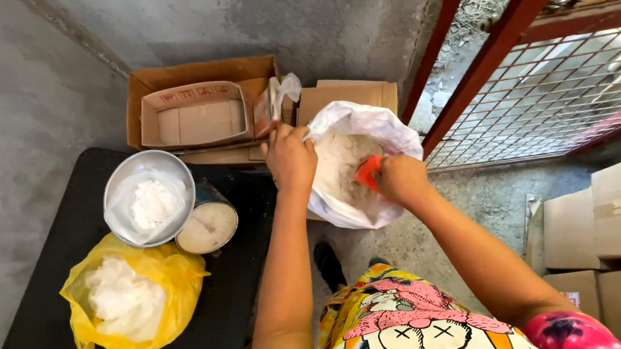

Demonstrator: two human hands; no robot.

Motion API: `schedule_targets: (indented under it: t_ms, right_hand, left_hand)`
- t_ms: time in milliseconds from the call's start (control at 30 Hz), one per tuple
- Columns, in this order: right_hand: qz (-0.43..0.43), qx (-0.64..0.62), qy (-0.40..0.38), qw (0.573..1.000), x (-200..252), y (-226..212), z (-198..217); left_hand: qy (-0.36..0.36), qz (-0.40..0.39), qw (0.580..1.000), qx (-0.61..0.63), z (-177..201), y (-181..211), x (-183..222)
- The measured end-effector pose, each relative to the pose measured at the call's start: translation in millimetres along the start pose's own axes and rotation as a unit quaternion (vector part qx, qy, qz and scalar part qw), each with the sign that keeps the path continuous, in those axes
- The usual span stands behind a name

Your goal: Scooping white powder into bags, tying them, and placing them in a shipping box.

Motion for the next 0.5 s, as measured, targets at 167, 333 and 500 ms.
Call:
schedule_targets:
  t_ms: [167, 333, 500]
  right_hand:
    - [0.001, -0.018, 0.033, 0.999, -15, -7, -8]
    - [-0.001, -0.093, 0.077, 0.993, -10, -17, 35]
    - [0.033, -0.054, 0.095, 0.993, -37, -49, 2]
  left_hand:
    - [0.002, -0.03, 0.999, 0.025, 1, -11, -2]
    - [0.02, -0.036, 0.997, 0.059, 8, -17, -7]
    - [0.053, -0.064, 0.993, 0.083, 19, -20, -8]
Point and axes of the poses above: each hand's wrist, its own x-axis away from the middle knuckle, its own z-axis out of the back of the hand, y = z × x, the point moved 5 cm from there along -x, towards the middle knuckle, and after that the axes turned 13 degrees about x, right-handed, at the moved point
